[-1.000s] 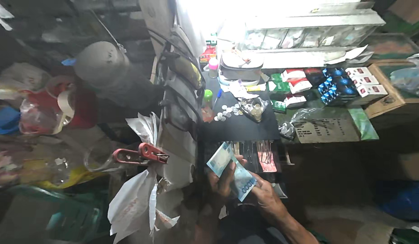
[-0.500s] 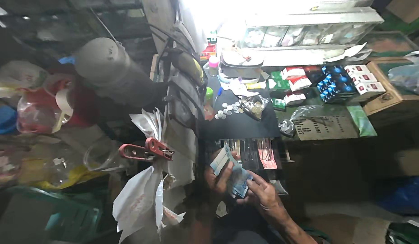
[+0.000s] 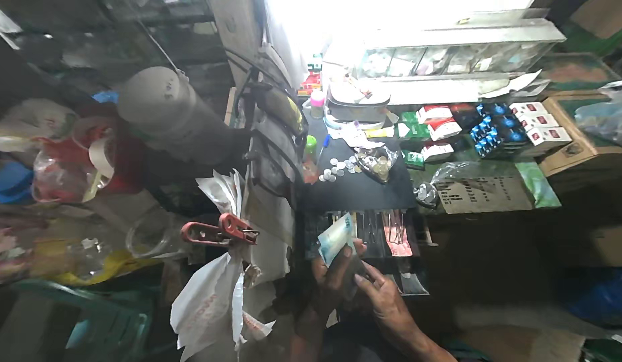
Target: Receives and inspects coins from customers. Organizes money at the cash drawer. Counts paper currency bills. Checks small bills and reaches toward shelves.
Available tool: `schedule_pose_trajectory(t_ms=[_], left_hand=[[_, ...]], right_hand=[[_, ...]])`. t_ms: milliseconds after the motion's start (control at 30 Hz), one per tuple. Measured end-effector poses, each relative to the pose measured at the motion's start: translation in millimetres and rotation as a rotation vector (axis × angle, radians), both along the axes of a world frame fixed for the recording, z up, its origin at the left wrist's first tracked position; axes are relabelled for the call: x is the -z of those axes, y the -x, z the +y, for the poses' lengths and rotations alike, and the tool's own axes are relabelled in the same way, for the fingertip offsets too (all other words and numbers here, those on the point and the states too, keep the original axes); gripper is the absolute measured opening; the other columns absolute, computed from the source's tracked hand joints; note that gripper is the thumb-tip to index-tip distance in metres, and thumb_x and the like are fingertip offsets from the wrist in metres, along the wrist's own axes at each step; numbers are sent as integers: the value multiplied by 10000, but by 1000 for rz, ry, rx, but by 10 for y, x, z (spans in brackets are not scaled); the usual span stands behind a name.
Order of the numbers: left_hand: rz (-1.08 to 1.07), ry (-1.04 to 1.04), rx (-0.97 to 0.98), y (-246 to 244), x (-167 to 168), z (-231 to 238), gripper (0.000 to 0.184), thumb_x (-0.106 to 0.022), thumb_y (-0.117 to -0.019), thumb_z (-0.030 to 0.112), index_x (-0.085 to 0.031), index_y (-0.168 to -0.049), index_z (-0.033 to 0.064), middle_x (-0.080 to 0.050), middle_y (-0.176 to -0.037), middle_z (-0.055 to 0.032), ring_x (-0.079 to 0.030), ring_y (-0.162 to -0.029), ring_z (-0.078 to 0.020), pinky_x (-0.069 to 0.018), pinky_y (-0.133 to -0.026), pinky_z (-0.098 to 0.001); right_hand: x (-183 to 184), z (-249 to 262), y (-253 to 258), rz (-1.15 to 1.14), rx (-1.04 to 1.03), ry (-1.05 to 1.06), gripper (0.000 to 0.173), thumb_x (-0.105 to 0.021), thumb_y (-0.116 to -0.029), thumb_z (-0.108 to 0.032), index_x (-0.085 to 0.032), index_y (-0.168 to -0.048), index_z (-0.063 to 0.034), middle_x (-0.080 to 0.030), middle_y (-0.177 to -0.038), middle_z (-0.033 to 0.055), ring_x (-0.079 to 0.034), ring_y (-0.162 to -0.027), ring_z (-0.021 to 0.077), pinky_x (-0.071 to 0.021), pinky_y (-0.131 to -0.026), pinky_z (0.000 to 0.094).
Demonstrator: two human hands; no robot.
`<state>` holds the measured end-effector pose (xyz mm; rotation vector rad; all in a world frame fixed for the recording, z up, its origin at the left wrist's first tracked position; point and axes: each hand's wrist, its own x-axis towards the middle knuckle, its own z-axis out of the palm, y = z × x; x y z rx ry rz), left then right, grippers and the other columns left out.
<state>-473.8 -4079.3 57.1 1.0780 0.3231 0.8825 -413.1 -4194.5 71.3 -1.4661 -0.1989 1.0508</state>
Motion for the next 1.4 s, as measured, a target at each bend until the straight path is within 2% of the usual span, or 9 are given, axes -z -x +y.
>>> schedule_pose_trajectory(t_ms=[67,167,300,467,800,1100,1233,1300,1400], left_hand=[[9,-9,-22,11,41,20,272,-493,-1019,49,-592,-1194,-135,-761,-1018,-178,-755,-925,-270,-624,-896,-431],[141,-30,-6,93,55,42,240,-496,-1025,34,-628,-1157,-117,-769,-1006,-135,-756,-912,-214,-628,-883,-385],[362,-87,78,139,-93,-72,227,-603,-989,44,-611,-1165,-99,-748,-980,-2,-698,-928,-1,-576,-903,-214],[450,-148,133,218,-129,-91,308,-646,-963,52,-598,-1195,-145,-723,-1044,-70,-665,-967,25,-543,-924,-176],[380,-78,151,243,-60,-95,253,-638,-940,17,-620,-1167,-93,-739,-1018,-20,-691,-959,-1,-572,-913,-209],[422,-59,135,191,-45,-139,169,-542,-986,15,-647,-1082,-75,-709,-956,5,-655,-898,35,-549,-864,-179],[395,-43,-35,154,11,-94,125,-590,-995,40,-677,-1007,-48,-730,-872,14,-686,-827,6,-585,-814,-204],[378,-8,-51,146,3,-66,138,-588,-1006,55,-679,-1032,-46,-757,-889,-11,-720,-838,-41,-609,-827,-244],[313,12,-30,107,-6,-91,169,-573,-1013,69,-661,-1073,-62,-766,-924,-26,-729,-879,-65,-607,-866,-269]], right_hand=[[21,-94,-174,-326,-160,101,475,-602,-1011,-138,-513,-1449,21,-699,-1194,112,-721,-929,140,-624,-803,315],[-183,-37,-589,-902,-275,47,571,-619,-999,-278,-510,-1473,20,-609,-1384,182,-648,-1169,186,-549,-987,340],[-648,404,-908,-1360,-562,-96,490,-578,-1031,-324,-580,-1426,-35,-567,-1461,181,-561,-1334,333,-481,-1090,489],[-803,551,-987,-1290,-968,-129,399,-566,-1025,-174,-601,-1403,-50,-634,-1369,174,-616,-1251,354,-512,-1019,508],[-547,547,-975,-1401,-751,-296,266,-593,-1008,-160,-728,-1208,-47,-744,-1127,126,-717,-1042,237,-583,-909,347],[-427,461,-1024,-1338,-760,-282,275,-581,-1019,-189,-737,-1206,-60,-742,-1116,124,-722,-1025,229,-592,-888,363],[-378,320,-1050,-944,-637,-186,565,-713,-956,-312,-564,-1423,-30,-673,-1265,104,-688,-1062,137,-592,-914,306],[-242,230,-930,-728,-597,-166,702,-782,-902,-258,-482,-1477,10,-653,-1299,124,-690,-1074,132,-600,-907,287],[-23,197,-636,-593,-430,-272,575,-711,-926,-79,-483,-1414,122,-683,-1254,127,-697,-1066,89,-593,-937,249]])
